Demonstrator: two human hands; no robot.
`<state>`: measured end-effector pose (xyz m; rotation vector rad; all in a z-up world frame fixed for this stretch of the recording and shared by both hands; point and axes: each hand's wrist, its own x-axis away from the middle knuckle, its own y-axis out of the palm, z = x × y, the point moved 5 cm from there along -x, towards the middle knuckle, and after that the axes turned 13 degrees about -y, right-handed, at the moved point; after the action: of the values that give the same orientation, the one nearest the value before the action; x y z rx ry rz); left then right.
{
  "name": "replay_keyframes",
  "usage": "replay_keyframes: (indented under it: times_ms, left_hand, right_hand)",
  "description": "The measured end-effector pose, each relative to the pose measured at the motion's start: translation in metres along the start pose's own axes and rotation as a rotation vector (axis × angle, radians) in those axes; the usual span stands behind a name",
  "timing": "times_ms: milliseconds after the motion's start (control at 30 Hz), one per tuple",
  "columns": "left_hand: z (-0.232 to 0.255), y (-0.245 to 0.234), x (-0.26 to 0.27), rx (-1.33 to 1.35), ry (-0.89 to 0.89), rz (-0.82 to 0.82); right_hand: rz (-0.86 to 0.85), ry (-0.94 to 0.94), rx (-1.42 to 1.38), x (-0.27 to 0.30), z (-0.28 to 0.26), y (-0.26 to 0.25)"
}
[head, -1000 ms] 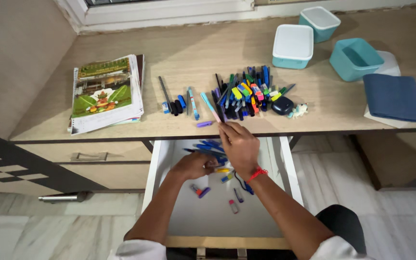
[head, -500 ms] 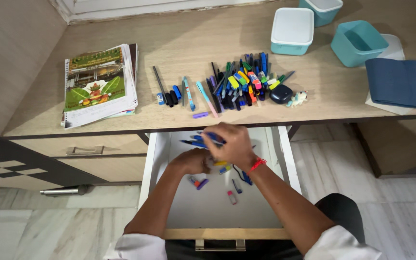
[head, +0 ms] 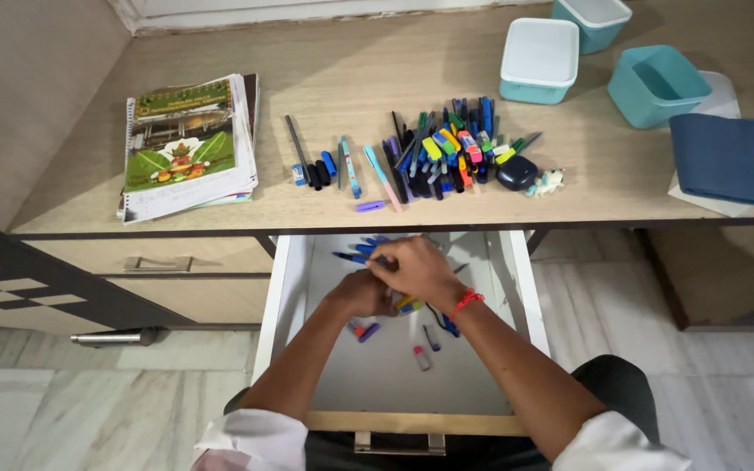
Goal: The person transfers pens, markers, and other stationery items from a drawer onto a desk. They handle the items one at a time, placing them in a growing pile on the desk surface. The drawer gradually empties while the desk pile increases.
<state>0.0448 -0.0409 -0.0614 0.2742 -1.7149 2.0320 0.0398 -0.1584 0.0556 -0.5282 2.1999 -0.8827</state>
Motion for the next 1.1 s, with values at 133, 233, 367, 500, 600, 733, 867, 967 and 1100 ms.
replay_keyframes:
  times_ms: [133,233,367,500,600,733,867,967,1100]
  left_hand:
    - [0.0,0.005,-0.003,0.029,0.056,0.032]
    - [0.0,0.011,-0.009,0.035,0.101,0.037]
    - [0.003,0.016,-0.012,-0.02,0.178,0.024]
    - [0.007,0.01,-0.008,0.028,0.198,0.044]
    - [0.01,0.004,-0.004,0.118,0.251,0.049]
    - [0.015,-0.006,0.006,0.127,0.272,0.002]
    - [0.018,-0.008,0.01,0.039,0.146,-0.016]
    - [0.019,-0.005,0.006,-0.007,0.121,-0.04]
    - [0.014,-0.005,0.005,0.093,0.124,-0.031]
  right_hand:
    - [0.012,0.003,-0.027,0.0,-0.001,-0.001]
    - [0.006,0.009,-0.007,0.0,-0.001,0.002]
    - [0.047,-0.025,0.017,0.001,-0.003,0.002]
    - [-0.015,0.022,-0.005,0.0,-0.001,0.002]
    - [-0.019,0.031,-0.026,0.001,-0.001,0.001]
    - [-0.049,0.08,-0.012,-0.001,-0.002,0.001]
    - [-0.067,0.122,0.011,0.0,-0.001,0.001]
    - [-0.09,0.152,0.008,0.0,0.004,0.004]
    - [-0.026,0.081,0.047,0.0,0.005,0.004]
